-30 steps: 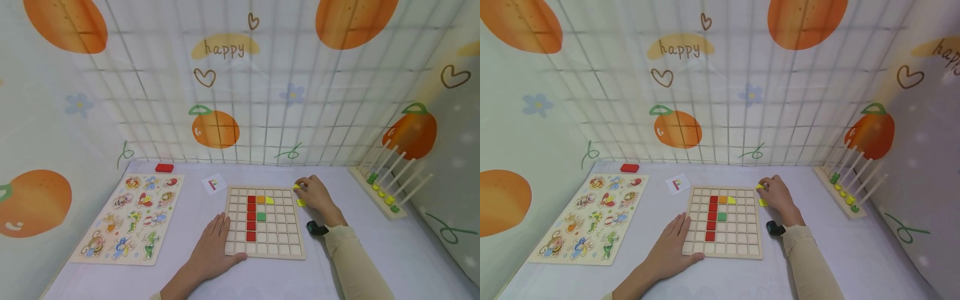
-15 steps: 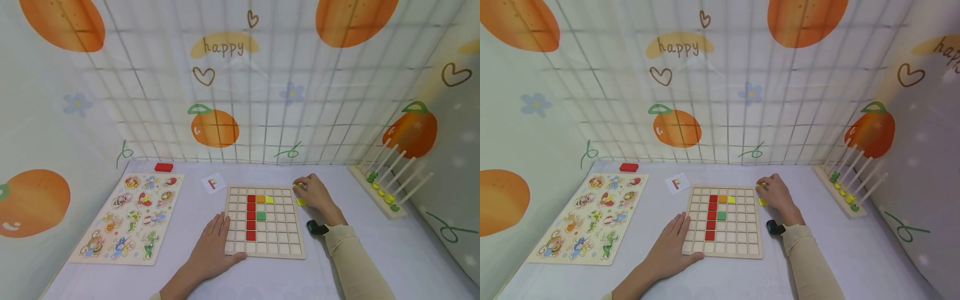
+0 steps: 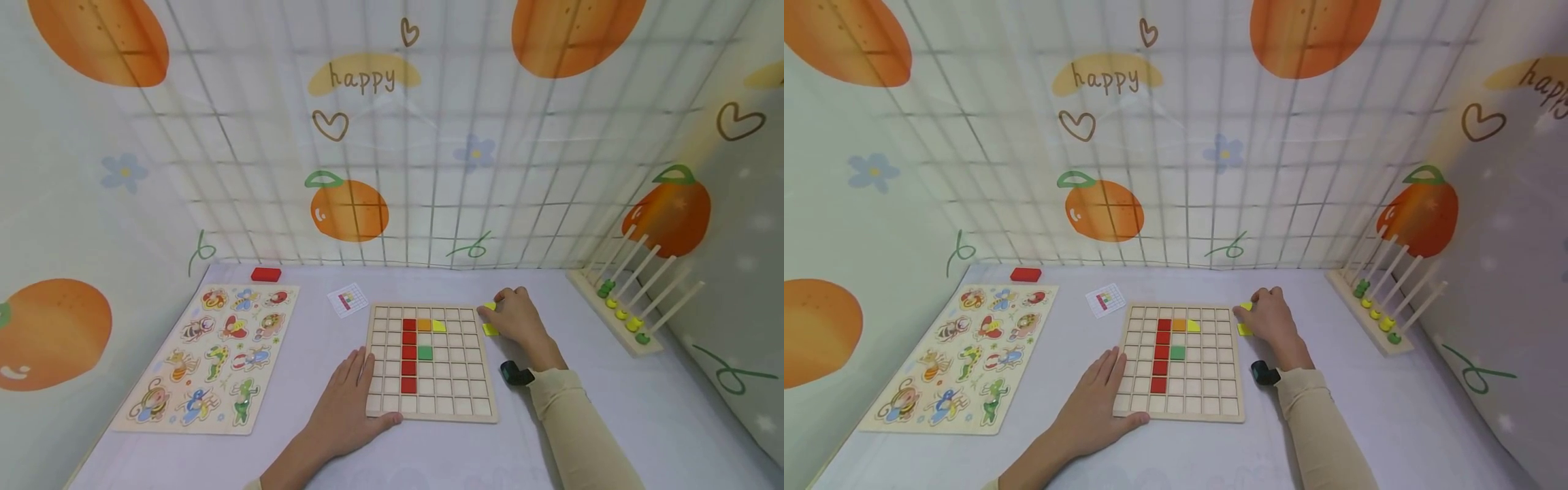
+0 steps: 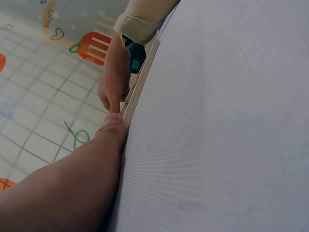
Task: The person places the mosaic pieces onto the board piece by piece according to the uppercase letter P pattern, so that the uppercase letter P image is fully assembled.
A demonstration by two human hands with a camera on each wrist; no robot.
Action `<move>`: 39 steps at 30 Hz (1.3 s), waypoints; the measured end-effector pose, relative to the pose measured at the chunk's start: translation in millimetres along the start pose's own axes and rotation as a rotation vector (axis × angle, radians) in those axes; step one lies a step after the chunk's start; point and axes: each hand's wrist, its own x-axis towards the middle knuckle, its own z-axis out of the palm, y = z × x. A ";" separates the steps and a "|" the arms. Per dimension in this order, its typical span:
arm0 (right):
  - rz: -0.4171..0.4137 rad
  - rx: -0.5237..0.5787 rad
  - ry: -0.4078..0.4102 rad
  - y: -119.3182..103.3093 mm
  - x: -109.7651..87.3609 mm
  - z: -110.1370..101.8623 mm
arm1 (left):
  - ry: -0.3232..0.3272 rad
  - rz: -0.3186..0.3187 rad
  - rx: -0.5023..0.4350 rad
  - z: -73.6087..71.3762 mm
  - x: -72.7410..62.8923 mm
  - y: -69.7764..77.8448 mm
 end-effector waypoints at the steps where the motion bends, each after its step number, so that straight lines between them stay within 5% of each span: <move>1: 0.005 0.000 0.001 -0.2 -1.0 -0.2 | 0.002 0.001 -0.001 0.3 0.0 -0.2; 24: -0.028 -0.032 0.058 1.1 0.0 -2.5 | 0.019 0.007 0.002 0.1 0.9 -0.8; 39: -0.132 0.066 -0.145 10.0 -4.3 -15.9 | 0.008 0.005 -0.001 0.0 -0.1 -1.1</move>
